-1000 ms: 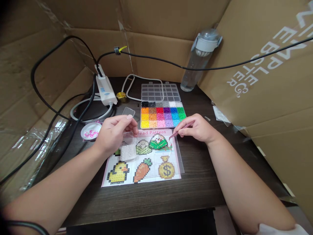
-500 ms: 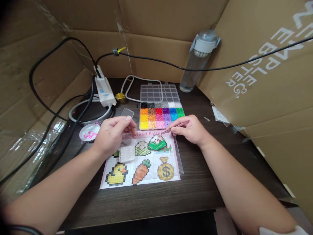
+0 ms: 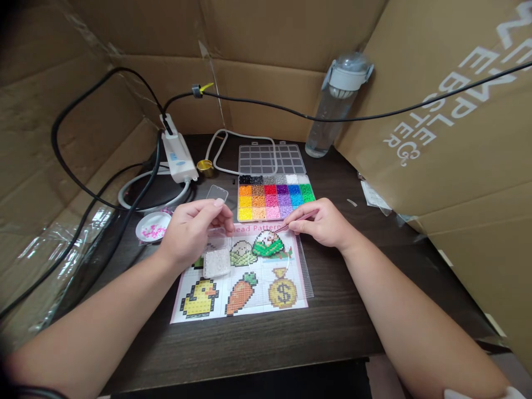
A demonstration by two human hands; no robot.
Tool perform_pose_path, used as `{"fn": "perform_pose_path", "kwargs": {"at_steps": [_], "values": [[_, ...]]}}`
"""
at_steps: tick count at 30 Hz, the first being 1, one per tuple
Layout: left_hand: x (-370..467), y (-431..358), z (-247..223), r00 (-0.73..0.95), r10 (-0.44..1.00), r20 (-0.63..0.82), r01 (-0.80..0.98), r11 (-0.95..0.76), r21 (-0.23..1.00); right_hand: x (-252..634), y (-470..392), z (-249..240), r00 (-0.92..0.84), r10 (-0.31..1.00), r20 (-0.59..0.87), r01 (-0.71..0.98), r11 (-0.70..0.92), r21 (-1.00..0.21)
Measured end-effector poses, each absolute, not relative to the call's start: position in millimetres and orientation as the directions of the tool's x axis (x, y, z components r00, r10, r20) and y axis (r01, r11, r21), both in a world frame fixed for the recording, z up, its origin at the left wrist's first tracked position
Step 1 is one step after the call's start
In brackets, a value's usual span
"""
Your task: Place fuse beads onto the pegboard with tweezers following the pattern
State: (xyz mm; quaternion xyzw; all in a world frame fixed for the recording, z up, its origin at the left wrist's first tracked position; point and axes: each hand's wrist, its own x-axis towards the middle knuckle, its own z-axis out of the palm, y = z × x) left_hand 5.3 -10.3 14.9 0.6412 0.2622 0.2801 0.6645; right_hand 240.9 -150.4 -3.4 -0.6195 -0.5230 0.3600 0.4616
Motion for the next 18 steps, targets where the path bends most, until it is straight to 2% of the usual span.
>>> {"fn": "perform_pose_path", "kwargs": {"at_steps": [18], "values": [[5.5, -11.5, 17.4, 0.703, 0.711, 0.012, -0.020, 0.003, 1.000, 239.3, -149.8, -3.6, 0.193, 0.980, 0.046, 0.316, -0.018, -0.948]]}}
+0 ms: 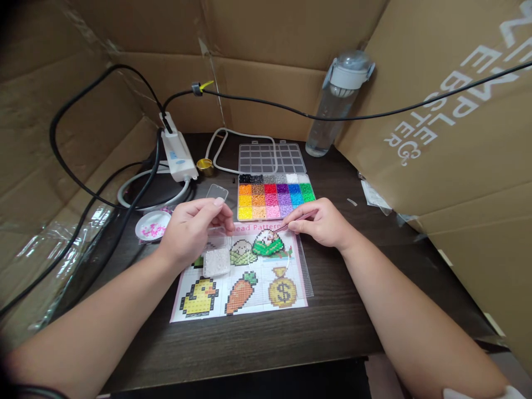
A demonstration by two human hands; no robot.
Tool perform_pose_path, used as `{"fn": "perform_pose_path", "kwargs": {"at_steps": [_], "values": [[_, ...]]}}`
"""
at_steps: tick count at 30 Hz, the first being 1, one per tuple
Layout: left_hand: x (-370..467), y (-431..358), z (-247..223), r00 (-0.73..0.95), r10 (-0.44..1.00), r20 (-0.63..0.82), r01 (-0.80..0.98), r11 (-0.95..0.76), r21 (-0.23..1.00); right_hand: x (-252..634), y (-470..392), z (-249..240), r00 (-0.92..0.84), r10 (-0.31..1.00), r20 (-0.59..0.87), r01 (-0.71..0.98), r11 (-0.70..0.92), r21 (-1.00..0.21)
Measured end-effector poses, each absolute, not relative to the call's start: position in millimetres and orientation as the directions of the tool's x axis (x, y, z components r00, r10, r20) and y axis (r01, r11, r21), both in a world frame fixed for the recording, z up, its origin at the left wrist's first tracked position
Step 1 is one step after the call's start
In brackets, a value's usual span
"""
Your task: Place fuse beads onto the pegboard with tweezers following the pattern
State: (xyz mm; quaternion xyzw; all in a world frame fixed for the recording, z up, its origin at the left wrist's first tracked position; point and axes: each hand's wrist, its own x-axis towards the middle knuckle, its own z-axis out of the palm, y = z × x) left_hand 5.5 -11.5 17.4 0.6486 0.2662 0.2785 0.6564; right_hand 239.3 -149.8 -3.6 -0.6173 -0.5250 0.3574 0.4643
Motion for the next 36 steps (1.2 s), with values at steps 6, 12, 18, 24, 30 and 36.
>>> {"fn": "perform_pose_path", "kwargs": {"at_steps": [6, 12, 18, 24, 30, 36], "values": [[5.2, -11.3, 16.6, 0.701, 0.714, 0.002, -0.026, 0.022, 0.999, 240.4, -150.9, -3.7, 0.174, 0.984, 0.048, 0.334, -0.013, -0.943], [5.0, -11.5, 17.7, 0.701, 0.713, 0.002, -0.026, 0.023, 0.999, 240.8, -150.8, -3.5, 0.169, 0.984, 0.050, 0.341, -0.011, -0.940], [5.5, -11.6, 16.6, 0.701, 0.713, 0.004, -0.030, 0.023, 0.999, 240.0, -151.0, -2.2, 0.174, 0.983, 0.057, 0.348, -0.007, -0.937], [5.6, -12.1, 16.8, 0.701, 0.713, 0.008, -0.030, 0.018, 0.999, 239.7, -150.6, -1.2, 0.173, 0.983, 0.061, 0.353, -0.004, -0.936], [5.7, -12.7, 17.5, 0.696, 0.718, 0.008, -0.020, 0.009, 1.000, 239.6, -150.5, -2.6, 0.181, 0.982, 0.056, 0.340, -0.009, -0.940], [5.6, -12.4, 17.0, 0.693, 0.721, 0.009, -0.017, 0.004, 1.000, 240.0, -151.0, -3.3, 0.186, 0.981, 0.050, 0.341, -0.017, -0.940]]}}
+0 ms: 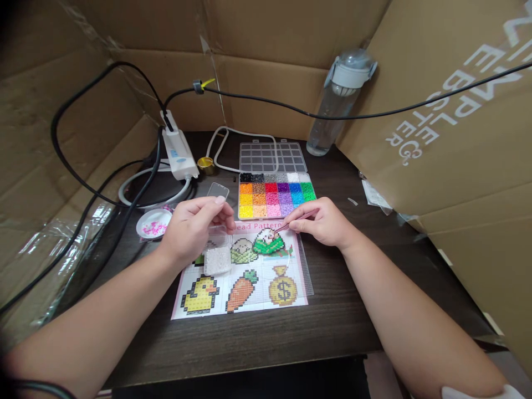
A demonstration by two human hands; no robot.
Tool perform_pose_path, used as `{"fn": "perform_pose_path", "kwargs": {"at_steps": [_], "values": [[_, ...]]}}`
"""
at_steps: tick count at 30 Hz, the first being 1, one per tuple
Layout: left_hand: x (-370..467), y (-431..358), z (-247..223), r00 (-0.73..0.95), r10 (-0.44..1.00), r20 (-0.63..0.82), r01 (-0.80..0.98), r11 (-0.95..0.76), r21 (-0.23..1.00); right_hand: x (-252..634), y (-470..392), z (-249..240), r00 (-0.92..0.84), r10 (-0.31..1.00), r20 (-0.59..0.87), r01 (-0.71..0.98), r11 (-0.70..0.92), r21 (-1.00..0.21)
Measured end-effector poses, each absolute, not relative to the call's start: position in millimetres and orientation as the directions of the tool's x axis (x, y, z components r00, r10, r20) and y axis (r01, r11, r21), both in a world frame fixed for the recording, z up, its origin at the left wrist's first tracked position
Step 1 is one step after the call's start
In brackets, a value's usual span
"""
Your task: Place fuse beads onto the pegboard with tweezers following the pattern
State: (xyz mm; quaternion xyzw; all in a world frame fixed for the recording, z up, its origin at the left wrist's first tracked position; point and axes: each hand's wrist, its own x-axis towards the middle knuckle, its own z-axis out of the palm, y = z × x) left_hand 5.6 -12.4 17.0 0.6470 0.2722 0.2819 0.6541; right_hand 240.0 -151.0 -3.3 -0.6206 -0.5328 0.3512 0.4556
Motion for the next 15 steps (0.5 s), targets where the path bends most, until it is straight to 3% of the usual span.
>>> {"fn": "perform_pose_path", "kwargs": {"at_steps": [15], "values": [[5.1, -12.4, 17.5, 0.699, 0.716, 0.002, -0.024, 0.021, 0.999, 240.7, -150.7, -5.3, 0.203, 0.978, 0.042, 0.290, -0.019, -0.957]]}}
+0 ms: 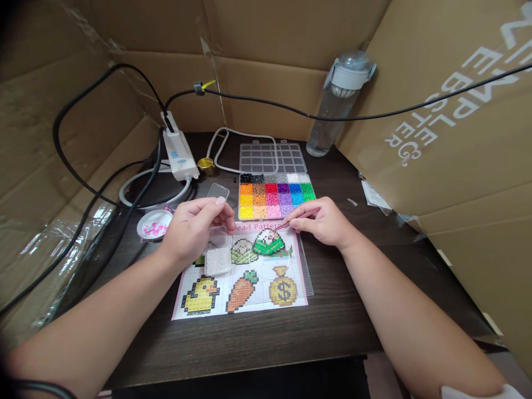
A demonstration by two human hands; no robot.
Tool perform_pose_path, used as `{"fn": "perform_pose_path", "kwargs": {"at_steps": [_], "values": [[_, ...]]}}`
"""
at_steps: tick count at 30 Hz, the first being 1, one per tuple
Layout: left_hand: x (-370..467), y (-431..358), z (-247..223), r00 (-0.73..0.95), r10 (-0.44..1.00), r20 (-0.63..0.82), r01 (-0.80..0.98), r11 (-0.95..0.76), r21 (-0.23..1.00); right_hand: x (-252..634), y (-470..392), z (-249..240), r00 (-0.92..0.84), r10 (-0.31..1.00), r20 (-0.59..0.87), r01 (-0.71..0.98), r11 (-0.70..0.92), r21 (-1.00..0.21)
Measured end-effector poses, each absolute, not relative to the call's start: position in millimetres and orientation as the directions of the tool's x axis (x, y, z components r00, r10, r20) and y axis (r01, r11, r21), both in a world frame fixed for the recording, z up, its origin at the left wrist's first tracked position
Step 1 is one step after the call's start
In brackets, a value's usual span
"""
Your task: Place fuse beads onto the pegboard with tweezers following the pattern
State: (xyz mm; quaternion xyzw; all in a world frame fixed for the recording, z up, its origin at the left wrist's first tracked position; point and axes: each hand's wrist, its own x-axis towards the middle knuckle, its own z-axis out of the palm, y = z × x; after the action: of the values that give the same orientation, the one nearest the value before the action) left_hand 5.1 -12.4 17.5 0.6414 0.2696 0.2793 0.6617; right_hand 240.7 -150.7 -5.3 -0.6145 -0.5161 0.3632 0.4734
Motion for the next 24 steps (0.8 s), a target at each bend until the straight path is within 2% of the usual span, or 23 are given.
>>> {"fn": "perform_pose_path", "kwargs": {"at_steps": [14, 24], "values": [[5.0, -10.3, 14.1, 0.713, 0.701, 0.006, -0.041, 0.033, 0.999, 234.8, -148.2, -2.6, 0.256, 0.966, 0.025, 0.304, -0.056, -0.951], [5.0, -10.4, 14.2, 0.717, 0.697, 0.010, -0.037, 0.024, 0.999, 238.6, -150.7, -3.1, 0.182, 0.981, 0.065, 0.319, 0.004, -0.948]]}}
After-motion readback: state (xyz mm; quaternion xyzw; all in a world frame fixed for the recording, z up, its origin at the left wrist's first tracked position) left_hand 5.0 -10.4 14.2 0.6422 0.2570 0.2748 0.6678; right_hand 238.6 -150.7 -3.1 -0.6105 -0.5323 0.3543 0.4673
